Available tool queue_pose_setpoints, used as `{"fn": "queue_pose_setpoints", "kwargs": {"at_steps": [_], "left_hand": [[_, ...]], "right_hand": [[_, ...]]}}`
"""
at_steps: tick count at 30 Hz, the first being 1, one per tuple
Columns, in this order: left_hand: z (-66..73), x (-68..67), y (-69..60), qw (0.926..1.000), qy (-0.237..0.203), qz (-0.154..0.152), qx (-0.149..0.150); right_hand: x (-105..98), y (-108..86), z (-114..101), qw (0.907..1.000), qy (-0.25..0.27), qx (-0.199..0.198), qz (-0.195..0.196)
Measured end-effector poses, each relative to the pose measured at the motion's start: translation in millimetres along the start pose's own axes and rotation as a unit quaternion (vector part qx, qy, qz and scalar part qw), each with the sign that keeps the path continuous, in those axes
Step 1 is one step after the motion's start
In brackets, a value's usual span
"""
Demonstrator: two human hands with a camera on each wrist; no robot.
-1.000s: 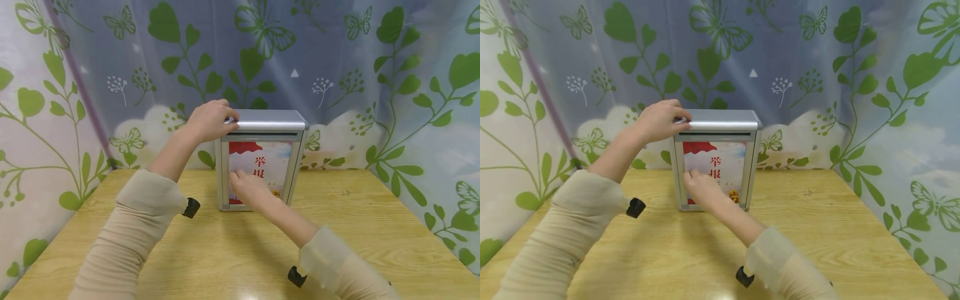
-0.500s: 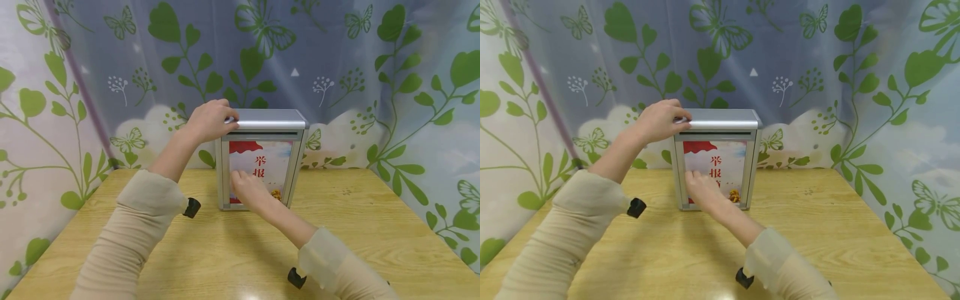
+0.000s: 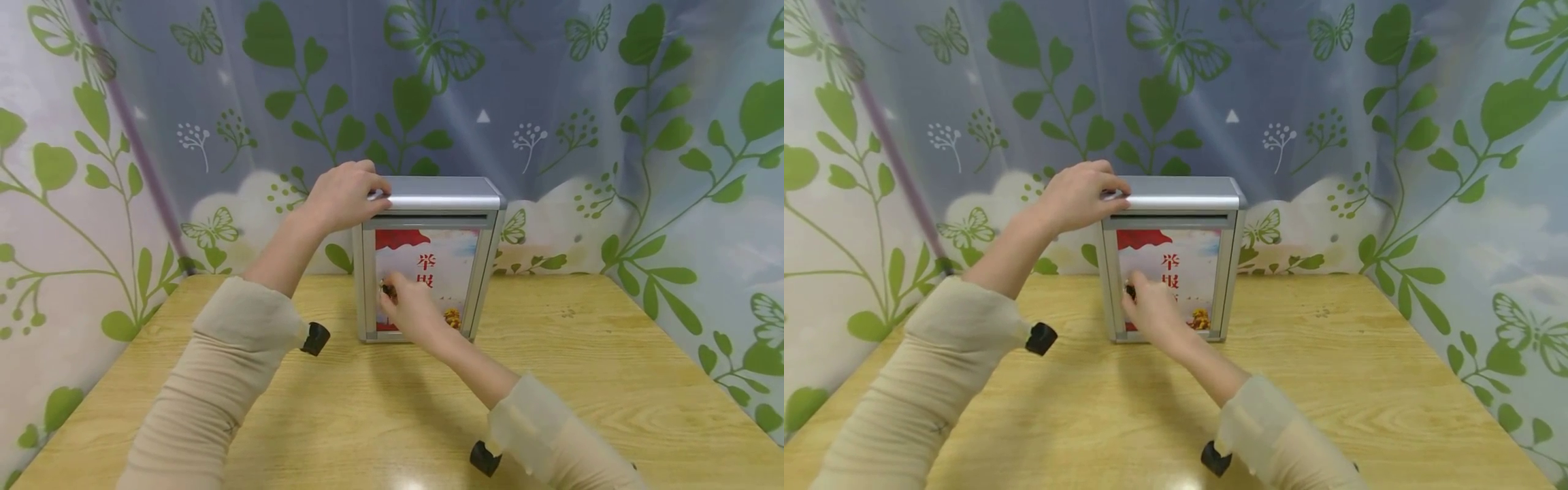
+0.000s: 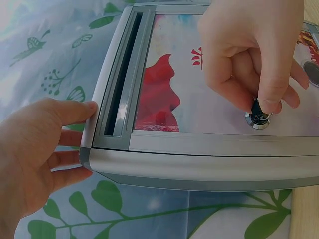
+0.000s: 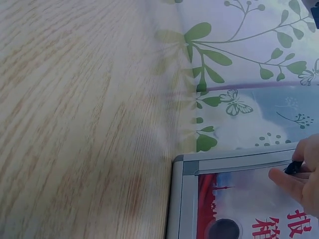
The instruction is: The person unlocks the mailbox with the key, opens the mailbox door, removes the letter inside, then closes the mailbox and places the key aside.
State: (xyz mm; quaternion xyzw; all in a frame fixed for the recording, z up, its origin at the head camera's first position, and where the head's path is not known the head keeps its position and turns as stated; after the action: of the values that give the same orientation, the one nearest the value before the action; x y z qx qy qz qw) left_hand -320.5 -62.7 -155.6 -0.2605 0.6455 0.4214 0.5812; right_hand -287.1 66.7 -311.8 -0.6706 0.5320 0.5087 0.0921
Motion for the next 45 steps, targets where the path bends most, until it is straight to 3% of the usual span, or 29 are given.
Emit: {"fn": "queue_pose_setpoints", "kwargs": {"at_steps": [6, 11, 18, 24, 27, 29, 31, 33, 35, 37, 39, 45], "left_hand": [[0.6, -0.8, -0.1, 1.0, 0.002, 0.005, 0.004], [0.3, -1.2, -0.1, 1.0, 0.002, 0.008, 0.004], [0.0, -1.0, -0.3, 1.0, 0.002, 0.004, 0.002], [0.4, 0.4, -0.6, 1.0, 0.003, 0.003, 0.002], [0.4, 0.8, -0.6, 1.0, 0.003, 0.005, 0.002], [0.5, 0.8, -0.6, 1.0, 0.004, 0.006, 0.003], [0.6, 0.7, -0.6, 1.0, 0.005, 0.005, 0.003], [0.8, 0.6, -0.6, 1.0, 0.006, 0.005, 0.003], [0.7, 0.5, -0.7, 1.0, 0.006, 0.004, 0.003], [0.6, 0.4, -0.7, 1.0, 0.004, 0.003, 0.003], [0.2, 0.1, -0.8, 1.0, 0.002, 0.003, 0.003], [-1.4, -0.2, -1.1, 1.0, -0.001, 0.003, 0.005]], "right_hand": [[0.9, -0.7, 4.0, 0.9953, 0.087, 0.039, 0.019], [1.4, 0.2, 5.7, 0.9863, 0.147, 0.07, 0.027], [5.8, 0.9, 10.3, 0.9604, 0.249, 0.124, 0.022], [10.3, -0.8, 12.1, 0.9297, 0.336, 0.146, 0.035], [11.0, -1.3, 12.1, 0.926, 0.347, 0.145, 0.035], [9.9, -1.3, 11.9, 0.9369, 0.321, 0.135, 0.03], [7.5, -0.5, 11.3, 0.958, 0.263, 0.113, 0.023], [3.9, 1.3, 9.8, 0.9847, 0.158, 0.069, 0.026], [0.4, 3.3, 7.7, 0.9984, 0.03, 0.023, 0.042], [-2.4, 5.1, 5.2, 0.995, -0.076, -0.012, 0.064], [-3.7, 6.1, 3.3, 0.9868, -0.137, -0.032, 0.08], [-5.1, 3.2, 0.3, 0.9851, -0.15, -0.038, 0.075]]}}
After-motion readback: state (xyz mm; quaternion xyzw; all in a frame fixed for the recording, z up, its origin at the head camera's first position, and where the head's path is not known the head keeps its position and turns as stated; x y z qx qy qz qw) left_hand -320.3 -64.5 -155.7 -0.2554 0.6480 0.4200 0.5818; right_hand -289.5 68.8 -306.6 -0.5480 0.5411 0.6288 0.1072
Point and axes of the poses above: each hand's wrist, its own y-axis towards the middle knuckle, its own x-axis out of the palm, z = x × y, the point moved 2 cm from there along y, towards the middle knuckle, and after that the axes turned 5 degrees about -z, right-handed, at the moved point
